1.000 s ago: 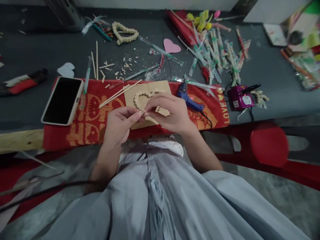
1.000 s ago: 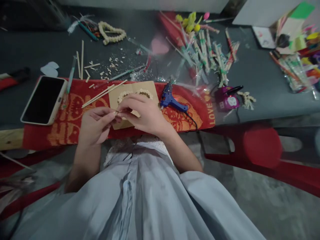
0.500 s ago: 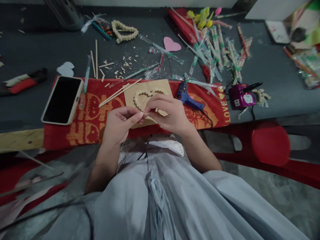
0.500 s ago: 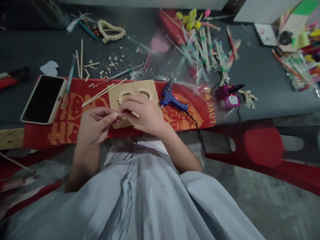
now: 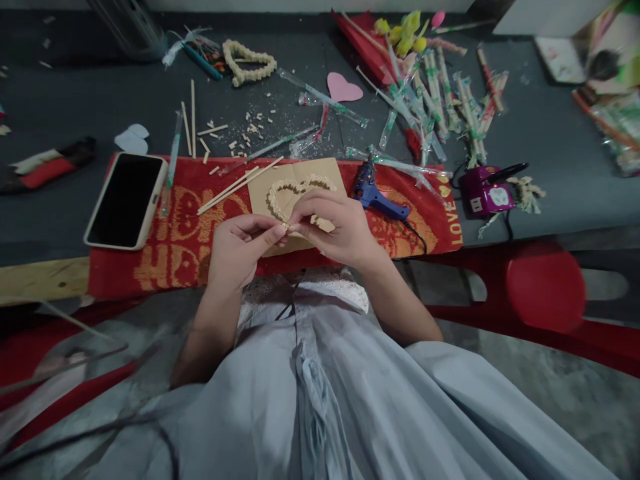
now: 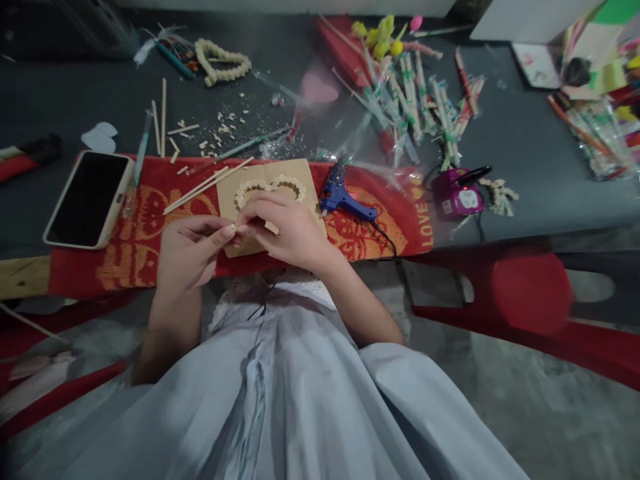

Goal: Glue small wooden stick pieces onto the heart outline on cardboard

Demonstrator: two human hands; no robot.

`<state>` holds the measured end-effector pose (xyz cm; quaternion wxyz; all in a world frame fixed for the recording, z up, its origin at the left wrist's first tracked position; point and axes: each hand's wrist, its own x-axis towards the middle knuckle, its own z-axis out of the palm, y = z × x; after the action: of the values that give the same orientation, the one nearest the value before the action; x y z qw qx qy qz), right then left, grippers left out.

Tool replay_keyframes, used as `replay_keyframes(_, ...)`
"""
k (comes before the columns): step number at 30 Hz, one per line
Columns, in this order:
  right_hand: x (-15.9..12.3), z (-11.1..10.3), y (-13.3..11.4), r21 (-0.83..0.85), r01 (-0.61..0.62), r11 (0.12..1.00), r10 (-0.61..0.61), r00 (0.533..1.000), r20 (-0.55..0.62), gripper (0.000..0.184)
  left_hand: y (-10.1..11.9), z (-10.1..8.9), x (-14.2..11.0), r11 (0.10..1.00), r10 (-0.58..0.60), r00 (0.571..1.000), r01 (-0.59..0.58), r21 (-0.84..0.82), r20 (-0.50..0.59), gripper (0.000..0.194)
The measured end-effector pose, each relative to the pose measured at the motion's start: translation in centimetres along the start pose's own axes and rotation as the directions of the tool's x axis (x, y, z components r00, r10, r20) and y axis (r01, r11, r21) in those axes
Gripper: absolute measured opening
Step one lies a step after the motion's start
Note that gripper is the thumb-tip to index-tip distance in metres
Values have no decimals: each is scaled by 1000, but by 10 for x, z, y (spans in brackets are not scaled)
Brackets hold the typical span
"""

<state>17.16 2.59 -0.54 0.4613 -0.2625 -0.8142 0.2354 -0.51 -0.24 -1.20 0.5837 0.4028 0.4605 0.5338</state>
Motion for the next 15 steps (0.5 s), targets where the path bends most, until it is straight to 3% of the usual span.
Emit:
replay_keyframes(4, 0, 1, -2, 39, -36, 999, 37, 999, -22, 11, -6, 2, 0, 994, 105, 991, -106, -13, -77, 33)
replay_keyframes(8, 0, 3, -3, 42, -98, 994, 98, 995, -17, 18, -11, 0, -3, 965, 239, 965, -224, 134, -109, 17)
replay_keyframes(11, -1, 6, -3, 58, -138, 989, 140, 990, -26, 21, -11, -1, -7, 913, 356, 929, -323, 249, -100, 7)
replay_keyframes(15, -3, 9, -2, 86, -154, 984, 157, 987, -38, 22, -6, -1, -11, 818, 491, 870, -440, 369, -51, 16)
